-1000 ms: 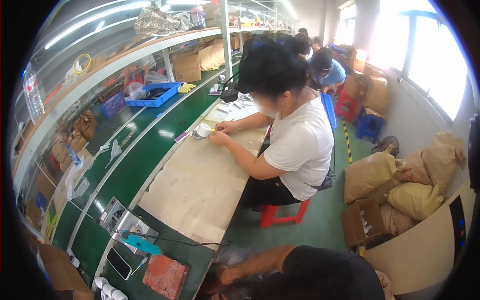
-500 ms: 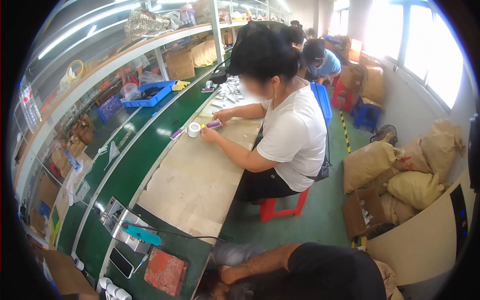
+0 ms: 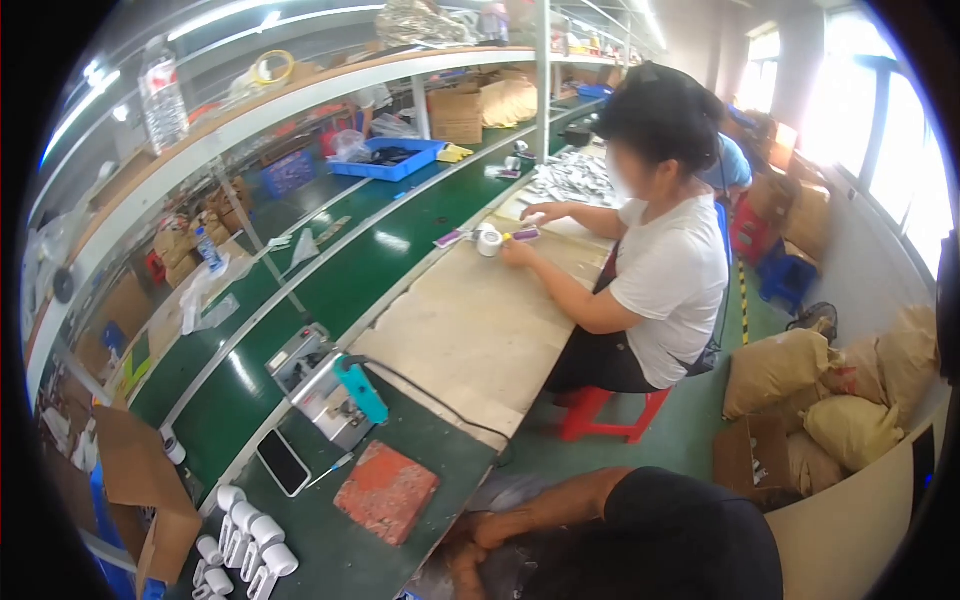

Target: The person assembles white plastic hair dryer housings by securing plastic components with screws using an electric screwdriver.

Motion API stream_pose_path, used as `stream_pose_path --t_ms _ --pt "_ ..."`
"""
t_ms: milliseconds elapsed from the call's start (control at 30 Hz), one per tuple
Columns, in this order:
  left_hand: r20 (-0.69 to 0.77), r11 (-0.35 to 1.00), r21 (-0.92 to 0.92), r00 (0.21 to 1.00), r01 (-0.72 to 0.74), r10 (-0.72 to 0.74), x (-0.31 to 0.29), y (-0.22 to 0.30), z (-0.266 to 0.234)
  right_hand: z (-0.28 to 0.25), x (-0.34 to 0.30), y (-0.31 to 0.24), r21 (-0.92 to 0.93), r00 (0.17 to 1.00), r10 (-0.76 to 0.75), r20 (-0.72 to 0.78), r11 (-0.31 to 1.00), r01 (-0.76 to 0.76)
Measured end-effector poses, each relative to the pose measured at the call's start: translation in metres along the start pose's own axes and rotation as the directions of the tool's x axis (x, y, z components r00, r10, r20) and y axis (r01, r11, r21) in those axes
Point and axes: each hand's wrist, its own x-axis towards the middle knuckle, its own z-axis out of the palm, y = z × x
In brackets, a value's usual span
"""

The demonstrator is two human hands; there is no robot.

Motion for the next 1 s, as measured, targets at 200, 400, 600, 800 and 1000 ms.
stream_pose_path --t_ms 200,400,600,800,1000 --pt "-0.207 0.861 -0.507 0.974 -0.026 -0.093 -0.033 -0.212 0.135 -0.032 0.075 -0.085 -0.351 0.470 0.877 -0.094 0.413 -0.840" --pt "-0.209 0.996 -0.064 0.975 0.066 -0.078 -0.053 -0.151 0.116 -0.029 0.069 -0.063 -0.272 0.411 0.909 -0.070 0.379 -0.884" --pt "-0.220 0.876 0.388 0.894 -0.287 0.390 -0.104 -0.249 0.184 -0.035 0.053 -0.062 -0.384 0.665 0.744 -0.071 0.595 -0.707" --pt "-0.161 0.871 0.295 0.878 -0.393 0.451 -0.120 -0.293 0.296 -0.079 0.061 -0.116 -0.208 0.544 0.834 -0.093 0.518 -0.830" --pt "-0.064 0.776 0.143 0.776 -0.615 0.627 0.014 -0.098 0.328 -0.078 0.027 -0.099 -0.225 0.524 0.817 -0.241 0.478 -0.849"
